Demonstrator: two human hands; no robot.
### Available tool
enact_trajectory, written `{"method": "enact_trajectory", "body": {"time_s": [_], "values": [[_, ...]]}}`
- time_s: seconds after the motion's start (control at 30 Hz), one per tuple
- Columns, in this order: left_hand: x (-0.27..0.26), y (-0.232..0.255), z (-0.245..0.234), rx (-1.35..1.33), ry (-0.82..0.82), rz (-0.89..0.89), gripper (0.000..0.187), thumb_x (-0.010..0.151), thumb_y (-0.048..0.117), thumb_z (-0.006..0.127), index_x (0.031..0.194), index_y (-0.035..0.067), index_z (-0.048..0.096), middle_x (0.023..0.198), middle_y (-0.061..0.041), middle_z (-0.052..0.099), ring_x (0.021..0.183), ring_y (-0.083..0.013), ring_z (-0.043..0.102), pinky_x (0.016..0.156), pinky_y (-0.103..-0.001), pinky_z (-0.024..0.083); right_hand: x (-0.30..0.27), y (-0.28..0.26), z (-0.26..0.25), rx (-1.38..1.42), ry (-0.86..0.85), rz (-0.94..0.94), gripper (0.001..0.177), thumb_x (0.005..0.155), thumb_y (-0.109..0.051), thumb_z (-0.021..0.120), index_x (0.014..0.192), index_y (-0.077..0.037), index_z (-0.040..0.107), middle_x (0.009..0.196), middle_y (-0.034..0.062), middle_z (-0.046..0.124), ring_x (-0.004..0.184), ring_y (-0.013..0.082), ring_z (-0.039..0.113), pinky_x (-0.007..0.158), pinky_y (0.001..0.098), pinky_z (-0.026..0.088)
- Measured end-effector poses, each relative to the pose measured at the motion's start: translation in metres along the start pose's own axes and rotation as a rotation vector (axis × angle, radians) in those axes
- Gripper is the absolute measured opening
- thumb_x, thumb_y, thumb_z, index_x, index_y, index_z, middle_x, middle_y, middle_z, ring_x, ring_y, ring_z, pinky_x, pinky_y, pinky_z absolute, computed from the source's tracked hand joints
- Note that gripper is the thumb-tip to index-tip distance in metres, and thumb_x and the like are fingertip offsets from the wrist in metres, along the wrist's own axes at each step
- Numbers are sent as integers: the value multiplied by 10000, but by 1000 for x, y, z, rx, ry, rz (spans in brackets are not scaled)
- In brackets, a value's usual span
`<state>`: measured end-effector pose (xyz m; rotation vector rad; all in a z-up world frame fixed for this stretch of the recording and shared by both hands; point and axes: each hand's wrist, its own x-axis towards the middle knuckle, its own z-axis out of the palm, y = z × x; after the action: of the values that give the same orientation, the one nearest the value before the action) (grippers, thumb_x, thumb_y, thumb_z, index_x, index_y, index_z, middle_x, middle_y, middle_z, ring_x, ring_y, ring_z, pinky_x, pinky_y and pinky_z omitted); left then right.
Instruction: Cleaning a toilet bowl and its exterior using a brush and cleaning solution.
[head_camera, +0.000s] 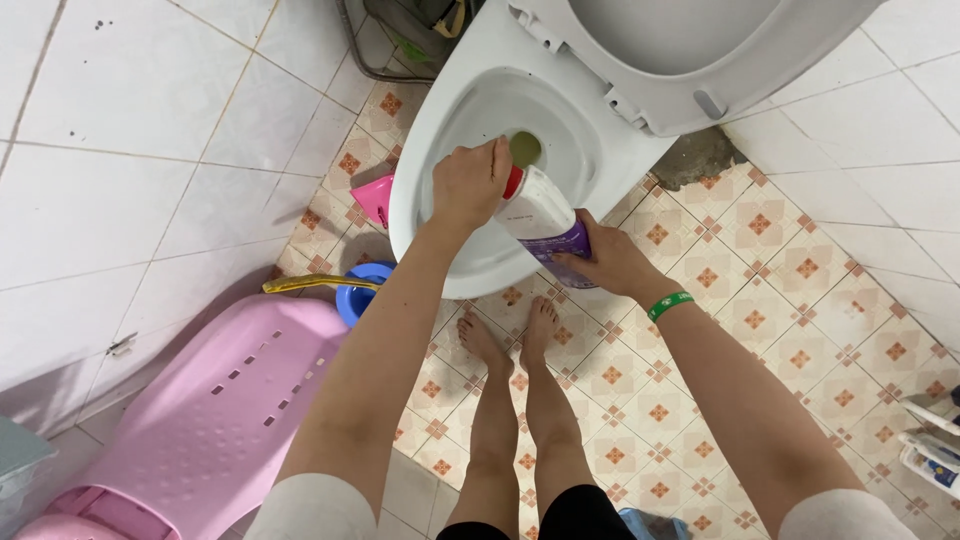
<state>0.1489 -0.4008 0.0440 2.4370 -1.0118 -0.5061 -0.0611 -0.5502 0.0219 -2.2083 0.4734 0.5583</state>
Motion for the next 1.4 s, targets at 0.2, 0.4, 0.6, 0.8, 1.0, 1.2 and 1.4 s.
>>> {"method": "enact_trajectory", "body": {"time_s": [0.2, 0.4, 0.6, 0.8, 1.0, 1.2, 1.4], "values": [[14, -75, 66, 302, -324, -7, 451, 935, 170, 453, 1381, 158, 518, 1078, -154, 696, 918, -336, 677, 648, -482, 564, 5, 16, 22, -183, 80, -19, 695, 924, -518, 654, 1433, -102, 431, 1007, 204, 726, 895, 392, 736, 789, 495, 581], [-12, -9, -42, -623, -518, -342, 495, 1074, 518, 411, 1443, 198, 492, 1015, -49, 670, 736, -150, 555, 706, -325, 487, 5, 16, 10, -69, 74, 56, 719, 919, -528, 651, 1451, -105, 414, 1019, 208, 722, 903, 391, 732, 790, 494, 582], [-4, -40, -10, -716, -470, -315, 550, 1029, 569, 539, 1311, 104, 616, 867, -67, 650, 712, -118, 542, 656, -302, 468, 12, 24, 10, -78, 83, 35, 708, 916, -513, 643, 1449, -109, 409, 1042, 205, 719, 894, 389, 742, 799, 482, 591], [-6, -11, -36, -722, -456, -521, 581, 1040, 600, 419, 1380, 165, 599, 811, -12, 618, 652, -100, 515, 600, -268, 442, 11, 23, 9, -56, 66, 56, 704, 926, -514, 638, 1446, -104, 399, 1029, 203, 713, 902, 379, 743, 799, 469, 592], [-3, -35, 0, -952, -453, -271, 592, 967, 550, 509, 1340, 93, 550, 803, 16, 563, 665, -99, 452, 600, -263, 415, 10, 25, 6, -46, 89, 47, 665, 919, -488, 657, 1415, -109, 428, 1011, 201, 721, 901, 389, 729, 798, 489, 572], [7, -36, 22, -765, -248, -675, 645, 1023, 631, 400, 1008, 23, 616, 680, -17, 558, 582, -109, 503, 547, -272, 447, 13, 34, 8, -113, 81, 59, 641, 931, -482, 653, 1404, -108, 435, 992, 193, 724, 874, 379, 738, 778, 492, 582], [-16, -64, 46, -936, 66, -854, 611, 1004, 625, 402, 983, 51, 609, 668, -19, 555, 553, -110, 505, 506, -275, 442, 21, 50, 15, -109, 161, 95, 660, 911, -486, 674, 1390, -89, 452, 904, 185, 734, 809, 374, 743, 735, 488, 598]]}}
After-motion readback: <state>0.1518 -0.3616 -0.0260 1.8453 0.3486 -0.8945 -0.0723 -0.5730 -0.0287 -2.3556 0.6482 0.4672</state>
